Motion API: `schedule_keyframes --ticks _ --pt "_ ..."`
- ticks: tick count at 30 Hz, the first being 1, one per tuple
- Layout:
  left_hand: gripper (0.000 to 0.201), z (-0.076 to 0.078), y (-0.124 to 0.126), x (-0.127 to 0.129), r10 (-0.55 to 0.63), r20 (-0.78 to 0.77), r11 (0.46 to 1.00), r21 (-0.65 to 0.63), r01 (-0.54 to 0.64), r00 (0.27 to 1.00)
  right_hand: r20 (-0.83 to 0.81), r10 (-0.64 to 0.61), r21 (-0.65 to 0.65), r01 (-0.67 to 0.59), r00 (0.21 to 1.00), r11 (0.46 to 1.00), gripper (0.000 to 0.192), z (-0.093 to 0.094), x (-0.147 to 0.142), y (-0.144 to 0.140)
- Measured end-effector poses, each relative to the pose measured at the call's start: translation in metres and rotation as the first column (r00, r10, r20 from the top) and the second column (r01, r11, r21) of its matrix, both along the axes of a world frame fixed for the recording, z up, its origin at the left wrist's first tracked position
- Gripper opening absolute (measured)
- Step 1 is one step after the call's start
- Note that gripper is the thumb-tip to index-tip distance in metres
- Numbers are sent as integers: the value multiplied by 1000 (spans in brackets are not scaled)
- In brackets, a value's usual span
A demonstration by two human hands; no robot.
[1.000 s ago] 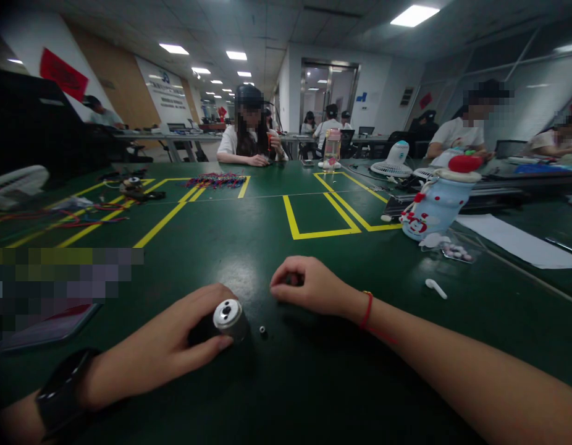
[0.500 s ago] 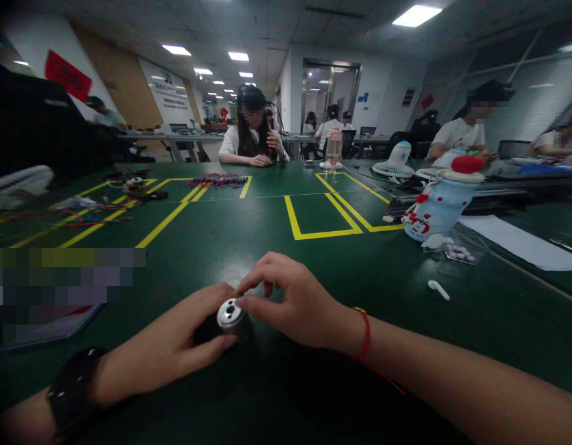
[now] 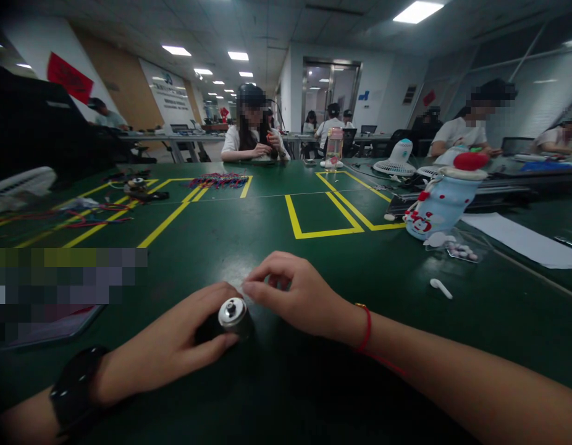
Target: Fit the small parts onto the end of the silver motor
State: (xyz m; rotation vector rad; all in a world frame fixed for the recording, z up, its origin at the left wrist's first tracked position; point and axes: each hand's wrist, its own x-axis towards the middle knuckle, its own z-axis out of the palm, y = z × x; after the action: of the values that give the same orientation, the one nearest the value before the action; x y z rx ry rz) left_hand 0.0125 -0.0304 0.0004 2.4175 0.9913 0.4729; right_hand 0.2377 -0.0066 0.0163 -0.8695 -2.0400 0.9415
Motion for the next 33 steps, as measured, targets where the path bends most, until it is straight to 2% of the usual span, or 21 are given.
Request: schedule_keyframes --ticks 2,4,8,12,17,25,30,33 --pt "16 0 1 0 0 5 1000 -17 0 1000 -51 -120 -35 119 991 992 20 -7 9 14" --pt "16 0 3 0 -3 10 999 -32 3 1000 -62 -271 -86 265 961 960 21 -17 20 32" --pt "16 0 5 0 -3 20 999 -45 4 1000 -86 -386 -134 374 918 918 31 -34 35 59" --pt "17 1 5 2 -5 26 999 -46 6 1000 -60 -364 -136 354 929 925 31 -39 38 61" --pt "15 2 5 6 -5 16 999 -37 6 1000 22 -323 -66 324 946 944 28 -33 37 51" --pt "15 1 4 9 1 5 999 -35 -1 1000 234 -189 54 182 954 982 16 -32 35 43" --pt "16 1 4 9 -1 18 1000 -18 2 1000 239 -203 135 175 949 975 14 -28 29 37" --pt "14 -1 4 9 -1 12 1000 -4 1 1000 173 -124 196 89 977 977 12 -21 17 22"
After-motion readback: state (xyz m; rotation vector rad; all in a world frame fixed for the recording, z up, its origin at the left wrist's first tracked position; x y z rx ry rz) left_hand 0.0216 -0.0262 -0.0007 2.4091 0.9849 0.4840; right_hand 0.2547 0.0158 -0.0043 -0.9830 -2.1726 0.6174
